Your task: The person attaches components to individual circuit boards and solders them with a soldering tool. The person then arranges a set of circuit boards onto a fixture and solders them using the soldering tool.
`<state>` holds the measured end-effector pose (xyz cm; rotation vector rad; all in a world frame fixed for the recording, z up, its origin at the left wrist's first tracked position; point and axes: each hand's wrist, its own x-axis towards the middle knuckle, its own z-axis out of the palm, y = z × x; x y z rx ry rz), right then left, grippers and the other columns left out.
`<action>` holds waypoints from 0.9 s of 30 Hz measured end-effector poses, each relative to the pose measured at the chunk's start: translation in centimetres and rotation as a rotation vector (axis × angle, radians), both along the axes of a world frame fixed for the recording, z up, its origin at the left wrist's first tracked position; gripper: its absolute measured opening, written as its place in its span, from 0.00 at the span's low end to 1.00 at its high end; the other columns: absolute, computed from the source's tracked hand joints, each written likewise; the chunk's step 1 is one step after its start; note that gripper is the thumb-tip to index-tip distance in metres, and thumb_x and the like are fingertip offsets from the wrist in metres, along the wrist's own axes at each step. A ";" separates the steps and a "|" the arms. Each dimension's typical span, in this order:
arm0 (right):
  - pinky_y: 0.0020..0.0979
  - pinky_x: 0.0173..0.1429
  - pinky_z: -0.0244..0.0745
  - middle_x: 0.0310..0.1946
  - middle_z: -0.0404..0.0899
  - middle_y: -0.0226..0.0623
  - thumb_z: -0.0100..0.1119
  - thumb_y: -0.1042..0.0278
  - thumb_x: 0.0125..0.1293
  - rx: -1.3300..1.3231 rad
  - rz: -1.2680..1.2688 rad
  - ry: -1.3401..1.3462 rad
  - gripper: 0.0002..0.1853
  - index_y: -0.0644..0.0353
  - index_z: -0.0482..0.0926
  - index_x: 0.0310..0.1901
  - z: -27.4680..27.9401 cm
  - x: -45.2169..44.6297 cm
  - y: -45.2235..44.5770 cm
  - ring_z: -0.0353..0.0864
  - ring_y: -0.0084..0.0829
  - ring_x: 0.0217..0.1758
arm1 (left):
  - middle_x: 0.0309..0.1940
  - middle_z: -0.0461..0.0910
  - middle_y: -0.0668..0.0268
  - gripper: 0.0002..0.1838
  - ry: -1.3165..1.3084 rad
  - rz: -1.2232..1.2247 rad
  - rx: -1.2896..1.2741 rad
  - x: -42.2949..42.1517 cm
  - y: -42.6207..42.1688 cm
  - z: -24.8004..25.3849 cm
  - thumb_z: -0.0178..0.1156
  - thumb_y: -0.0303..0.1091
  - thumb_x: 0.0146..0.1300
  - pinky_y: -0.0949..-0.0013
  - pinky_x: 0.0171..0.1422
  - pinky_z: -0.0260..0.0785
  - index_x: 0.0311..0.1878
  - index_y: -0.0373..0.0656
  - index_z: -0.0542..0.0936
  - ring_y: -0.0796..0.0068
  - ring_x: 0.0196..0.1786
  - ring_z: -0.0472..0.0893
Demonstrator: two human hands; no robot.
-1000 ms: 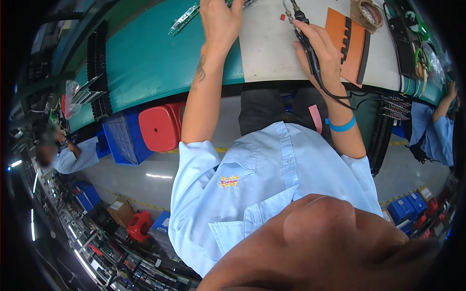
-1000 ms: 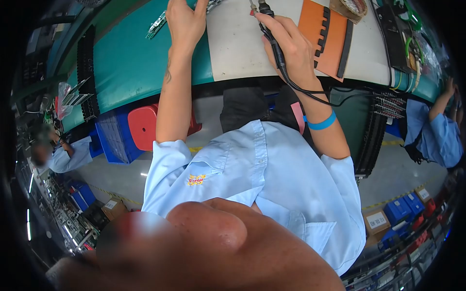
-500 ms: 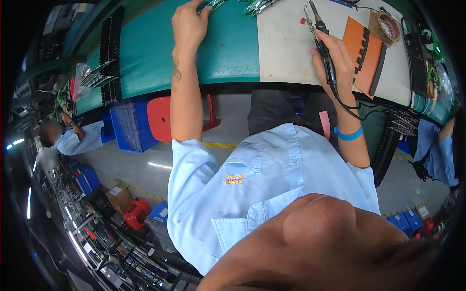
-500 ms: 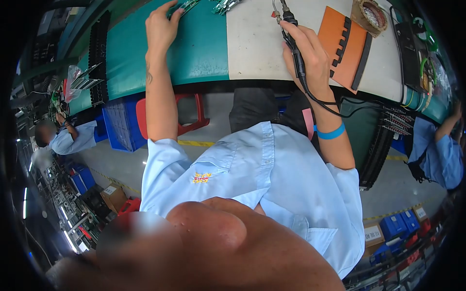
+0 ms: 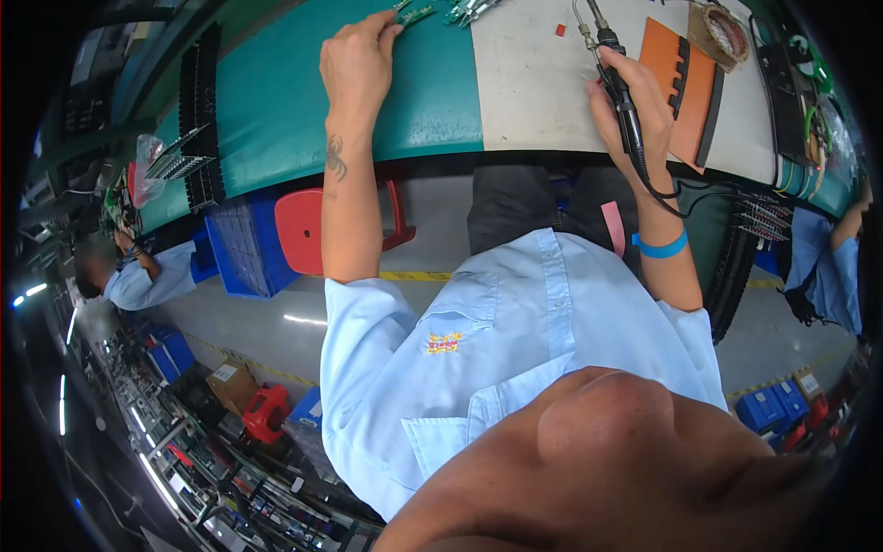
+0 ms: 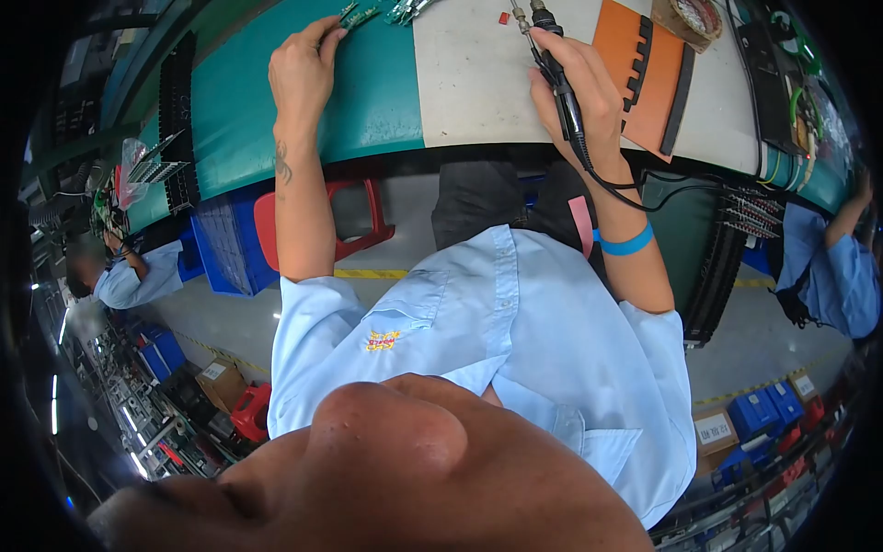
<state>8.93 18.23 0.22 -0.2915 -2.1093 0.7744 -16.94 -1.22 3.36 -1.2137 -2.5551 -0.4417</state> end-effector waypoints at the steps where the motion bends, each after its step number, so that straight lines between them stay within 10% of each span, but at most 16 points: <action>1: 0.29 0.48 0.80 0.49 0.85 0.41 0.68 0.84 0.57 0.000 -0.004 0.000 0.26 0.58 0.83 0.60 0.0 -0.1 -0.1 0.84 0.33 0.42 | 0.40 0.84 0.63 0.14 0.000 -0.004 0.000 -0.1 -0.3 -0.4 0.68 0.30 0.66 0.68 0.41 0.76 0.53 0.39 0.86 0.70 0.33 0.83; 6: 0.29 0.48 0.80 0.48 0.86 0.40 0.69 0.84 0.57 0.006 -0.045 0.032 0.26 0.59 0.83 0.59 0.0 0.3 0.1 0.85 0.32 0.42 | 0.39 0.80 0.63 0.12 0.070 -0.133 0.220 -0.1 -0.7 -2.0 0.66 0.26 0.66 0.70 0.43 0.74 0.53 0.38 0.85 0.72 0.37 0.80; 20: 0.27 0.45 0.81 0.48 0.86 0.43 0.73 0.83 0.55 -0.089 0.038 0.128 0.29 0.63 0.80 0.61 1.9 1.2 -1.7 0.89 0.30 0.42 | 0.45 0.82 0.61 0.15 -1.697 -0.228 1.014 13.7 1.6 -1.9 0.59 0.27 0.76 0.75 0.47 0.73 0.61 0.34 0.80 0.77 0.43 0.78; 27: 0.26 0.44 0.82 0.48 0.86 0.42 0.75 0.83 0.52 0.050 0.140 0.208 0.29 0.62 0.81 0.59 2.6 0.7 -2.6 0.88 0.31 0.41 | 0.45 0.81 0.59 0.16 -1.927 -0.254 1.066 15.4 2.2 -1.5 0.55 0.27 0.78 0.75 0.50 0.72 0.63 0.32 0.78 0.76 0.45 0.78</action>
